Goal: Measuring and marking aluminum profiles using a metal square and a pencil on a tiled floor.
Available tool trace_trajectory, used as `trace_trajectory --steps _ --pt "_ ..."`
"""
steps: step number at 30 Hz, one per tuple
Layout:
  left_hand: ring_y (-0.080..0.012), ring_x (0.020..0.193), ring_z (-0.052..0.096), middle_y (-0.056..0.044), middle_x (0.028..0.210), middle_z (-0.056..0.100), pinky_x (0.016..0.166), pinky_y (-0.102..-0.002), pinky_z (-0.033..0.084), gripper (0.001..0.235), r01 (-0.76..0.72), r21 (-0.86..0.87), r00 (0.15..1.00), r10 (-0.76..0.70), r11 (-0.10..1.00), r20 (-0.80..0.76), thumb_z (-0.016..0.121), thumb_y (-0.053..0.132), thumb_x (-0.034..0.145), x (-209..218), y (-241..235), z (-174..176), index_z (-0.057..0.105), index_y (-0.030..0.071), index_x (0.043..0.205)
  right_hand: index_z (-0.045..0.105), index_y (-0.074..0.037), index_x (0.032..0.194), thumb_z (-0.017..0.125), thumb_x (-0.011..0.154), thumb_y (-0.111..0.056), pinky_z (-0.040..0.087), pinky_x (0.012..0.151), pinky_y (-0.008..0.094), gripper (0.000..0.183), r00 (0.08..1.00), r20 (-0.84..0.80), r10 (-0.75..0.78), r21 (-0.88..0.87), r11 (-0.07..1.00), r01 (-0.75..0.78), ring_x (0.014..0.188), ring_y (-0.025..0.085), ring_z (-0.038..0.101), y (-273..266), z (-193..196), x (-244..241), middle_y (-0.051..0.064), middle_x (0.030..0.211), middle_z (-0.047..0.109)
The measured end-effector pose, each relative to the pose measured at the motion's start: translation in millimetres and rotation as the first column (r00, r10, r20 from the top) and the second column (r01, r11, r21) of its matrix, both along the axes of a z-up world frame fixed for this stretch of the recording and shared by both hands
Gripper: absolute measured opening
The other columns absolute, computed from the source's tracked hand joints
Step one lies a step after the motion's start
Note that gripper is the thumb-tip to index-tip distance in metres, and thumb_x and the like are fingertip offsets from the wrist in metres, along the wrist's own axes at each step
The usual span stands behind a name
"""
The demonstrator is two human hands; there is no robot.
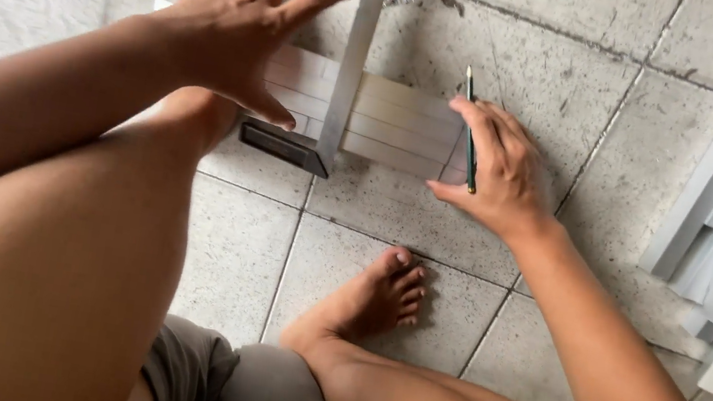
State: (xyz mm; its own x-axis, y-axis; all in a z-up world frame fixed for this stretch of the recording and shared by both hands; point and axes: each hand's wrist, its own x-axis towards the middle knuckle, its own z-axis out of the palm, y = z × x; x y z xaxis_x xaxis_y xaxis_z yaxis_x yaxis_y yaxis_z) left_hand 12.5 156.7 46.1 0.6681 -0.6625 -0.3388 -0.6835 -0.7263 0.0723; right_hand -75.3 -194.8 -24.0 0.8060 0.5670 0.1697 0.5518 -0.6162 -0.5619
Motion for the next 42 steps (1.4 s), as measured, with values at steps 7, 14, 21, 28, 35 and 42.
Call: trace_trajectory --steps 7,14,21,28,35,42 --pt "-0.0476 0.141 0.031 -0.029 0.156 0.034 0.110 -0.063 0.029 0.116 -0.579 -0.339 0.799 0.599 0.742 -0.053 0.047 0.079 0.068 -48 -11 57 0.030 0.007 0.157 0.051 -0.001 0.135 0.098 0.054 -0.022 0.044 0.117 0.046 0.096 1.000 0.018 0.008 -0.009 1.000 -0.008 0.120 0.034 0.066 -1 5 -2 0.018 0.129 0.069" --pt "-0.0376 0.131 0.053 -0.020 0.137 0.059 0.112 -0.050 0.046 0.046 -0.654 0.051 0.699 0.577 0.755 0.423 0.074 0.001 0.090 -167 18 -16 0.050 0.010 0.128 0.051 0.001 0.133 0.097 0.052 -0.018 0.047 0.111 0.047 0.095 0.999 0.035 0.041 0.041 0.998 -0.042 0.115 0.035 0.066 2 10 0 0.020 0.127 0.068" --pt "-0.0623 0.142 -0.006 -0.038 0.158 -0.012 0.116 -0.072 0.007 0.178 -0.015 -0.014 0.990 0.013 1.000 -0.138 0.081 0.101 0.030 -64 -24 -20 -0.003 0.020 0.165 0.049 0.001 0.139 0.099 0.058 -0.023 0.051 0.109 0.049 0.098 0.998 0.047 0.029 -0.006 1.000 -0.029 0.117 0.034 0.065 5 -2 -2 0.021 0.131 0.067" --pt "-0.0502 0.150 -0.009 -0.026 0.165 -0.012 0.123 -0.065 0.001 0.157 -0.044 -0.231 0.998 0.030 0.972 -0.064 0.082 0.081 0.043 -80 -29 -74 0.015 0.014 0.168 0.042 0.004 0.141 0.100 0.061 -0.018 0.049 0.114 0.051 0.101 0.996 -0.008 0.084 -0.088 0.993 -0.084 0.124 0.039 0.061 6 9 0 0.026 0.136 0.062" --pt "-0.0522 0.151 -0.008 -0.031 0.163 -0.011 0.124 -0.065 -0.006 0.147 -0.159 -0.239 0.935 0.068 0.958 -0.348 0.078 0.071 0.048 -52 8 -53 0.010 0.019 0.167 0.042 0.008 0.140 0.102 0.069 -0.020 0.046 0.117 0.054 0.097 0.992 -0.013 0.123 -0.106 0.987 -0.124 0.125 0.042 0.062 6 12 8 0.029 0.139 0.060" --pt "-0.0563 0.149 -0.004 -0.036 0.164 0.000 0.118 -0.070 -0.008 0.128 -0.249 -0.320 0.913 0.113 0.914 -0.391 0.076 0.064 0.060 -47 55 -46 0.017 0.020 0.165 0.040 0.003 0.141 0.102 0.073 -0.030 0.040 0.123 0.054 0.097 0.992 -0.072 0.103 -0.177 0.978 -0.114 0.134 0.037 0.056 -1 5 12 0.023 0.146 0.054"
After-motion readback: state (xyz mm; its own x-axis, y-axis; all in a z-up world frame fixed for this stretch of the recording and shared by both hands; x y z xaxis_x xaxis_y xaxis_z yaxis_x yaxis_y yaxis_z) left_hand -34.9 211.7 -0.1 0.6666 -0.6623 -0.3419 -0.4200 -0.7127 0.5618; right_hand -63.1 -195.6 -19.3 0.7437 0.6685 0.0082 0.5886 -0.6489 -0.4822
